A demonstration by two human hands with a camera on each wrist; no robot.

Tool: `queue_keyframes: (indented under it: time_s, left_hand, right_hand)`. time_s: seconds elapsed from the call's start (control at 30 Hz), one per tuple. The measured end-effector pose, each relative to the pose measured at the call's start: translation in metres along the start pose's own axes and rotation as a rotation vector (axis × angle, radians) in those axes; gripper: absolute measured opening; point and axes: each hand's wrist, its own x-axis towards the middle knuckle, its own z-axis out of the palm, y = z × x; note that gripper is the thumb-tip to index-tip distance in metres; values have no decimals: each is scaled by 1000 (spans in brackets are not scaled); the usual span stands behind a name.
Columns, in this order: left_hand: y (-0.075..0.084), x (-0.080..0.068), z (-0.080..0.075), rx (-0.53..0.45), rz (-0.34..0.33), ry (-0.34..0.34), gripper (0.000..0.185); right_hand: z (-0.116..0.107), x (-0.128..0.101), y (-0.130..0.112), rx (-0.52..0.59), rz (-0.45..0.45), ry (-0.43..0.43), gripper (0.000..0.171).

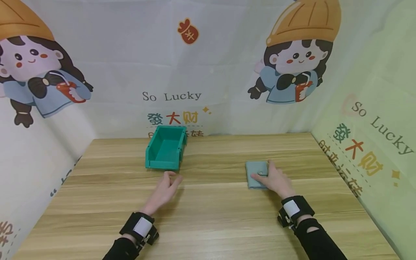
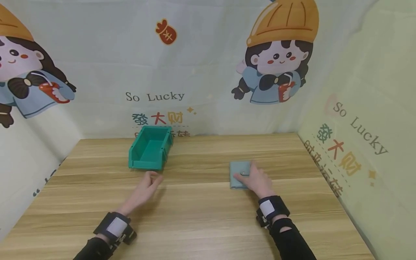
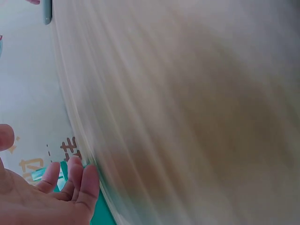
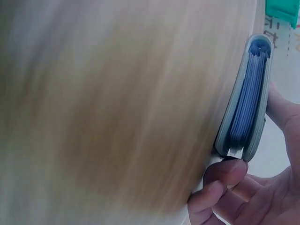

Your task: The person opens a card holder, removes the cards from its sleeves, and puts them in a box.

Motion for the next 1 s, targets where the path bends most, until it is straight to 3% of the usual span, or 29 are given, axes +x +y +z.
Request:
queue_keyframes:
  time_s: [0.23,0.47,0.8,1.0]
  left_hand:
    - [9,-3,5,-63,-7,-27,50]
    - [12,-3,11,-105,-19,-75,54]
    - [33,-4,41,-227,20,-131,62]
    - [39,-4,55,-273,53,-154,66]
  right_hand:
    - [13,-8,-16,108,-13,21,78]
    - [24,-13,-28,86,-51,13,54]
    - [42,-21,-53,78,-72,-25,61]
    - [53,-26,-70,63,-132,-21,61]
